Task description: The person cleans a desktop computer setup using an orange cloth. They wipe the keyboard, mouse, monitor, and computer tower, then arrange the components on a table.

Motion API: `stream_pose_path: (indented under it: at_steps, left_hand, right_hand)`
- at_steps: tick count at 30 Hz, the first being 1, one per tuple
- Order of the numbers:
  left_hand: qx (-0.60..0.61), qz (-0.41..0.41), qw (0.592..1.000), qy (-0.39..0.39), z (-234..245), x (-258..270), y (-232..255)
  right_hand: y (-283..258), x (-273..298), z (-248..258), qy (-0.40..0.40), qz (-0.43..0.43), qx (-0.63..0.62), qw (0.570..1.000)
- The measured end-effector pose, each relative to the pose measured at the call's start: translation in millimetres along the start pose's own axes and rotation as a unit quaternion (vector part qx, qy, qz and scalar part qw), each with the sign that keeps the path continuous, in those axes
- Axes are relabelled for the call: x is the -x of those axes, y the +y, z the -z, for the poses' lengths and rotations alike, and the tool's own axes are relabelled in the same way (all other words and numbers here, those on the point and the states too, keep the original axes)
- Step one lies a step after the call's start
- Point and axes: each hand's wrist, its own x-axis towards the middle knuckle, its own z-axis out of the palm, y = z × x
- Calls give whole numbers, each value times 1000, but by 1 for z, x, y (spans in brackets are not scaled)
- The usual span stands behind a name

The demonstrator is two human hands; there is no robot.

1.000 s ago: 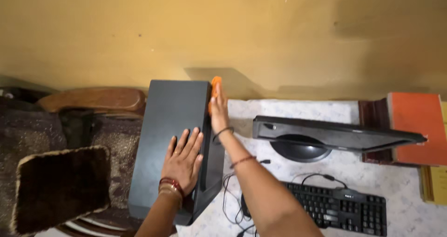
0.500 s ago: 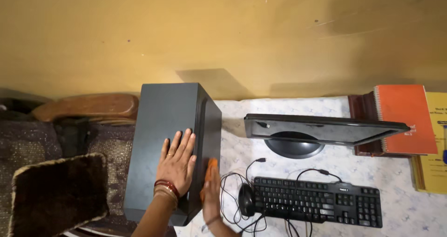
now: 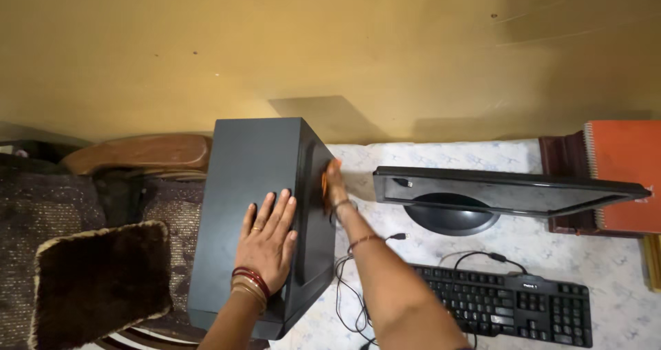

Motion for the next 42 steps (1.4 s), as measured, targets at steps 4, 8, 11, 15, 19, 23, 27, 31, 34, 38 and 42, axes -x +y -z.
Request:
stream_pose_path:
  at_steps: [4,8,11,15,19,23,27,31,34,38,42]
  left_hand:
    - [-3,-3,1000,3,1,0,-1]
    - [5,4,1000,13,0,1,3]
    - [23,9,1000,12,1,1,3]
    - [21,4,1000,13,3,1,3]
    - [23,5,1000,9,4,-1,4]
    - [16,-2,1000,13,7,-2,4]
    - [17,-4,1000,7,9,-4,3]
    - [22,-4,1000,12,10,-3,3]
    - [26,-6,999,20,9,-3,2]
    - [25,-9,1000,15,10,0,0]
    - [15,-6,1000,20,5,-7,3]
  right_hand:
    - [52,97,21,-2,-64,-133,989]
    - [82,196,34,-44,-87,-248,964]
    - [91,239,37,68,-155,-150,974]
    - [94,264,31,72,-102,-178,976]
    - [87,246,19,95,-12,-126,987]
    - [63,186,15,133,22,40,990]
    - [28,64,14,102,257,190,942]
    - [1,-10,27,104,33,165,980]
    - [-1,-17,44,50,-116,148,981]
    - [35,39,51,42,-214,89,972]
    - [61,115,63,44,-230,65,970]
